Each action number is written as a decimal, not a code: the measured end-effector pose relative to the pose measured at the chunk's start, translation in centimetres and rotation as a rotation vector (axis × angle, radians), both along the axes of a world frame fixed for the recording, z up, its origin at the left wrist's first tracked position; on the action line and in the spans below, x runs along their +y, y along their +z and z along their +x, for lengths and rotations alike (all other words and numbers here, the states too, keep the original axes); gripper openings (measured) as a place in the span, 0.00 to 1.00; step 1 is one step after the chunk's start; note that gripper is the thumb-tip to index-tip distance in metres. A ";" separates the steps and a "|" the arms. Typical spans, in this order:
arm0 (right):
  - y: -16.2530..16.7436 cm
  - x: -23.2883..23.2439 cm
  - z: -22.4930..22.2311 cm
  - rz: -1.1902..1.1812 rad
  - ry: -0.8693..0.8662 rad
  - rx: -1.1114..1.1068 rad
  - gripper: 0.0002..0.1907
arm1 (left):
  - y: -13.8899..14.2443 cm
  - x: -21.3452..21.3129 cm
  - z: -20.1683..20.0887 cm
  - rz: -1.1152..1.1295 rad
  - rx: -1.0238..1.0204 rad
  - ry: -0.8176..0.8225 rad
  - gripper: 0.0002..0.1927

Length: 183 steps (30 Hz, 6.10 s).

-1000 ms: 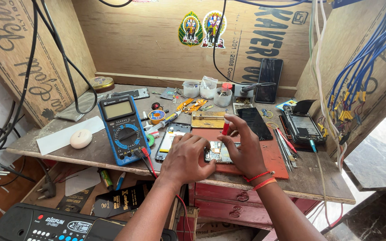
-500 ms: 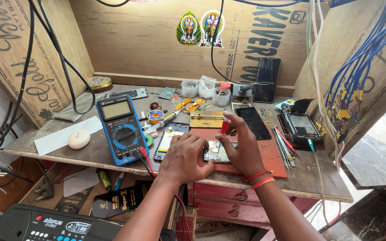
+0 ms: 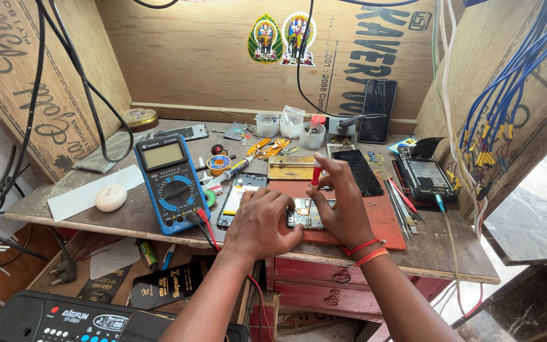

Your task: The person repairs a disassembled smartphone at a workbench, holding the phone frame steady with one hand while using a red-handled screwdriver with the other to work on internal components. A multimeter with test leads sits on the bench, and the person continues driving screws and adjusting the phone board throughout the episode.

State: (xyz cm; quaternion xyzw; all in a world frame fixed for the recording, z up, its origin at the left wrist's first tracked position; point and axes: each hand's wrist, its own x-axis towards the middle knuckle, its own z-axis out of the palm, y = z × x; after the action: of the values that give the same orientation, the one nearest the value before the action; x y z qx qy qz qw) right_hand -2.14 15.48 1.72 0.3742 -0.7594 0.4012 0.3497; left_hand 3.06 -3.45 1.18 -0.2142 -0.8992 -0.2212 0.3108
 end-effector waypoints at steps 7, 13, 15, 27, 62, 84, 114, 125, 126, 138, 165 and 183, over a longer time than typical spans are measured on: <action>0.0 0.1 0.0 -0.025 0.069 0.068 0.38 | 0.0 0.0 0.0 0.001 0.003 0.000 0.17; 0.0 0.1 -0.1 -0.014 0.027 0.005 0.38 | 0.0 0.0 0.0 -0.003 -0.017 0.005 0.17; -0.1 0.1 -0.1 -0.018 0.012 -0.010 0.38 | 0.0 0.1 0.0 -0.003 -0.007 0.005 0.17; -0.1 0.0 0.0 -0.028 0.038 0.010 0.39 | 0.2 0.1 -0.1 -0.006 -0.003 0.004 0.18; -0.3 0.2 -0.9 -0.127 0.034 -0.188 0.38 | 0.0 0.0 -0.2 -0.001 0.006 -0.001 0.18; -0.2 0.3 -0.9 -0.110 0.002 -0.177 0.39 | 0.1 -0.1 -0.2 -0.001 0.003 0.001 0.18; -0.3 0.1 -0.5 -0.283 0.255 -0.266 0.33 | -0.2 -0.6 -0.7 0.119 -0.088 -0.003 0.29; -0.4 0.6 -0.1 -0.296 0.338 -0.352 0.32 | -0.9 -0.8 -1.5 0.190 -0.044 -0.012 0.19; -0.4 0.6 -0.1 -0.296 0.348 -0.351 0.32 | -0.9 -0.8 -1.6 0.189 -0.039 -0.007 0.18; -0.2 0.5 0.0 -0.254 0.275 -0.338 0.32 | -0.5 -0.7 -1.0 0.156 -0.051 0.041 0.15; -0.3 0.9 1.2 -0.108 0.059 -0.157 0.38 | -0.2 -0.8 -0.9 0.162 -0.081 0.032 0.15; -1.6 0.2 0.8 -0.260 0.292 -0.276 0.35 | -0.3 -0.7 -0.8 0.162 -0.071 0.042 0.15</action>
State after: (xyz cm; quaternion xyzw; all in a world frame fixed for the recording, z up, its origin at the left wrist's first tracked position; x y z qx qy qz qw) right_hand -1.38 15.70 0.11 0.3736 -0.6799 0.5893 0.2259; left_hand 2.21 -4.15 0.88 -0.1613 -0.8932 -0.2938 0.2997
